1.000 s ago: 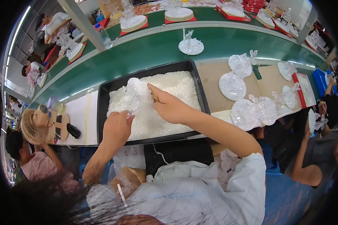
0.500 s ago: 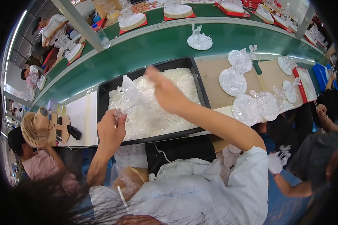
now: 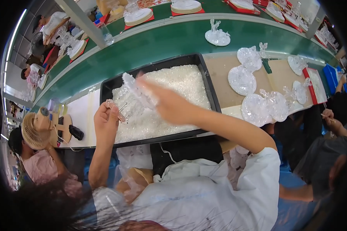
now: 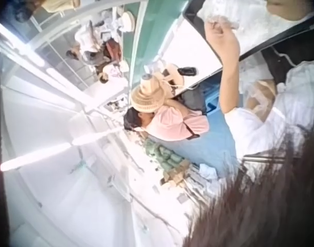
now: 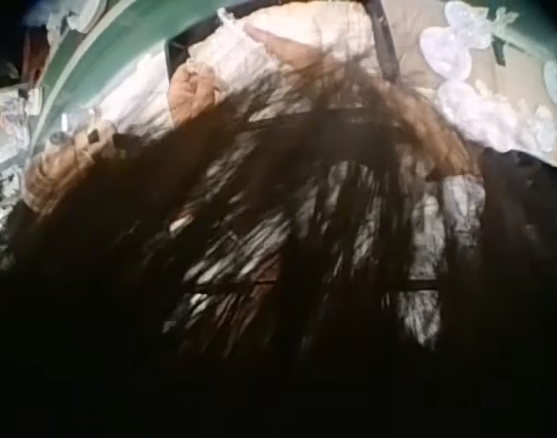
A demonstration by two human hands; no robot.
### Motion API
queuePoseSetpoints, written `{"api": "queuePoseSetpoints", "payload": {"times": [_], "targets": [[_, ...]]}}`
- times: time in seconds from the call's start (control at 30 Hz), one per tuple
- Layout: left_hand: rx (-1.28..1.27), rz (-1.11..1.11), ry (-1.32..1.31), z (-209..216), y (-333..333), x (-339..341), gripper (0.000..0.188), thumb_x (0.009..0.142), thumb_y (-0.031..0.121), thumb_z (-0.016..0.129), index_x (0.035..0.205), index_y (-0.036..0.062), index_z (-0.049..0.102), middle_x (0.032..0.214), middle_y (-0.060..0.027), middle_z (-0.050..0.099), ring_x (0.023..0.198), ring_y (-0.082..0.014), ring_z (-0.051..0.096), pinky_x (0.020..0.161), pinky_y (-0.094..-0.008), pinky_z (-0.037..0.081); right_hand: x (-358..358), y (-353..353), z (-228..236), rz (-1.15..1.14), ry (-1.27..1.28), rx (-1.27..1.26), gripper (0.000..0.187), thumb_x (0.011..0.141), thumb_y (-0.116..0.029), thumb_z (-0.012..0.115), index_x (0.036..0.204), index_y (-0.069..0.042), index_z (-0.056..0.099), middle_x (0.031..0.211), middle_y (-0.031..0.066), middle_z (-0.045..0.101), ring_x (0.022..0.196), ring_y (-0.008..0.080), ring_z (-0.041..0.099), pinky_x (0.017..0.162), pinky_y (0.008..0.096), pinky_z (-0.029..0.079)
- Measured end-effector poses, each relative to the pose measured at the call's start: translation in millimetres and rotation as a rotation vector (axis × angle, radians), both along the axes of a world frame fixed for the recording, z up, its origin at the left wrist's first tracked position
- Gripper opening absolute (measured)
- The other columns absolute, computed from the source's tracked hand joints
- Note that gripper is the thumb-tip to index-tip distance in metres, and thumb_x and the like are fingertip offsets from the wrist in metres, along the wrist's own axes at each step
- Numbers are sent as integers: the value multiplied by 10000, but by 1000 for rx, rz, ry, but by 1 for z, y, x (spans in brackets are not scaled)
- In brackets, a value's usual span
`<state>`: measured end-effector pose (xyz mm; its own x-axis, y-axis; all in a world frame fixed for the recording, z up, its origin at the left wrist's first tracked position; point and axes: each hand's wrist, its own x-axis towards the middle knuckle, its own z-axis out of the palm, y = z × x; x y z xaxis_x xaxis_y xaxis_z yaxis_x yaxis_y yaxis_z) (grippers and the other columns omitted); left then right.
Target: Applying small decorative beads to a transparent light fixture component using a brush and adhesive.
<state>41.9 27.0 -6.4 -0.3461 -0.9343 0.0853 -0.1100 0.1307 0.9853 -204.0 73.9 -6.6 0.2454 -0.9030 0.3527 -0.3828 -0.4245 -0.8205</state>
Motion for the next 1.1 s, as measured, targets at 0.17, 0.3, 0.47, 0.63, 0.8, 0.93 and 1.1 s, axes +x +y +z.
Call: {"api": "queuePoseSetpoints", "payload": {"times": [0.17,0.3,0.47,0.63,0.8,0.93,1.1], "targets": [[84,13,60,-2,-1,1,218,1004,244,576,973,31,539,699,-40,628,614,-54,521,567,-200,367,-14,-22,-11,-236,-67,-223,850,714,169,346,1532,-48,260,1556,176,321,1454,307,285,1206,354,156],[41,12,48,-2,-4,-1,210,1001,244,580,974,39,544,701,-30,625,590,-38,491,532,-184,321,-14,-17,-3,-96,-172,-128,927,637,211,278,1535,-5,202,1582,185,253,1486,284,204,1215,377,103],[23,23,72,-2,-5,-4,206,1004,247,577,976,44,549,714,-15,607,608,-44,505,548,-188,342,-17,-18,2,-123,-470,-157,937,630,183,315,1538,2,168,1583,219,209,1508,302,106,1213,384,52],[46,16,117,4,-3,2,177,1005,216,572,969,43,562,718,-6,595,604,-43,490,556,-192,351,-14,-13,-5,130,-20,-178,935,655,190,335,1548,-53,204,1599,181,199,1507,305,108,1213,389,65],[47,-11,123,9,-7,7,186,999,223,585,990,38,571,733,15,560,634,-47,493,603,-202,382,-11,-1,-6,58,-163,-148,810,692,209,341,1464,-31,392,1567,168,304,1474,277,247,1191,364,199],[31,-122,129,13,-11,4,187,1000,218,580,1014,31,579,779,27,543,678,-52,504,722,-236,465,-3,2,23,8,189,177,742,707,194,359,1419,0,437,1532,177,368,1461,278,285,1193,360,192],[-3,-97,147,9,-15,-3,175,1002,200,569,1016,26,578,802,24,549,704,-61,538,849,-299,511,-14,-11,1,-296,-615,-270,812,679,191,364,1466,-6,358,1556,171,325,1468,295,259,1199,388,190]]}}
